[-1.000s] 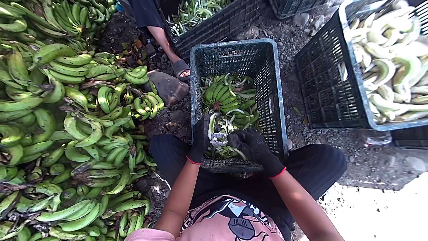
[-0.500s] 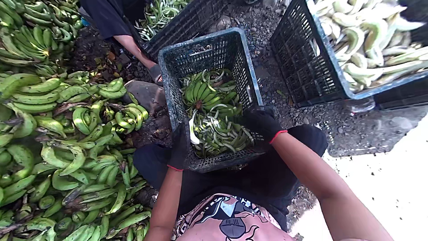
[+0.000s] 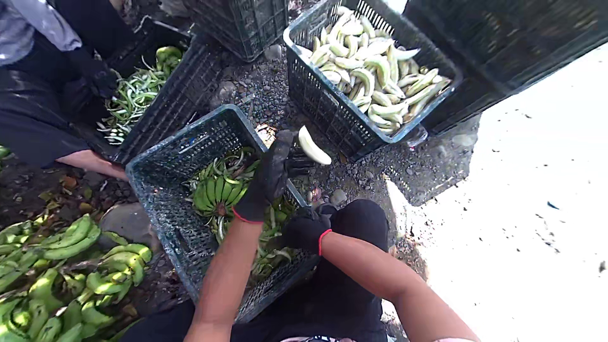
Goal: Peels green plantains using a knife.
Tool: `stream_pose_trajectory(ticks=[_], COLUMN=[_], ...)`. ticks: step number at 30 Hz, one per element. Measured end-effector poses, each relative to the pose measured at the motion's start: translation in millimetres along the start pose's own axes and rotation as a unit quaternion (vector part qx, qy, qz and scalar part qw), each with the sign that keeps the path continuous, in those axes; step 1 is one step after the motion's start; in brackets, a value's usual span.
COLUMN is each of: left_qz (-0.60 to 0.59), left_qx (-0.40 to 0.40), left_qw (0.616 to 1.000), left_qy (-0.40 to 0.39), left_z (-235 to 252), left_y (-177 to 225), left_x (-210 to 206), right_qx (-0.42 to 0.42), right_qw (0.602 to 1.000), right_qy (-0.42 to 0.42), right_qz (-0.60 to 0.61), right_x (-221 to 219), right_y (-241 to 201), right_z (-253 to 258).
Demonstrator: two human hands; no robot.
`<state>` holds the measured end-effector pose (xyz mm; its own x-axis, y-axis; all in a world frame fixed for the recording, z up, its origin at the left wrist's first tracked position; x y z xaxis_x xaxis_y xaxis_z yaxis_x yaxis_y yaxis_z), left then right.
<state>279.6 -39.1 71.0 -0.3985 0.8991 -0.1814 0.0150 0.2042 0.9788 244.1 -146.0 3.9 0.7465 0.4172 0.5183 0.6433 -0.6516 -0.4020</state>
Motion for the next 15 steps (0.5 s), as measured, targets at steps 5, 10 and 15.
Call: stream_pose_trajectory(ticks=[5, 10, 15], left_qz=[0.484, 0.657, 0.628], left_qx=[-0.086, 0.243, 0.339], left_qw=[0.871, 0.707, 0.683], left_qy=[0.010, -0.100, -0.157], left_z=[23, 9, -35], left_y=[27, -82, -155], left_x=[39, 116, 119], right_qx=[0.034, 0.041, 0.055], right_qw=[0.996, 0.994, 0.991], right_qy=[0.053, 0.079, 0.078], right_qz=[0.065, 0.063, 0.096], right_x=[18, 31, 39], right_y=[15, 6, 1], right_z=[-2, -6, -17])
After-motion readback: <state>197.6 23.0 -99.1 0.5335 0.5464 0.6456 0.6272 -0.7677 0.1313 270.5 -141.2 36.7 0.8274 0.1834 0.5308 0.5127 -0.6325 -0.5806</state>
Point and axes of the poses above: each hand's wrist, its own z-axis towards the middle knuckle, its own x-axis out of the back of the hand, y = z × x, the point moved 4 cm from there along z, towards the middle knuckle, and after that the axes turned 10 degrees about -x, right-handed, at the moved point
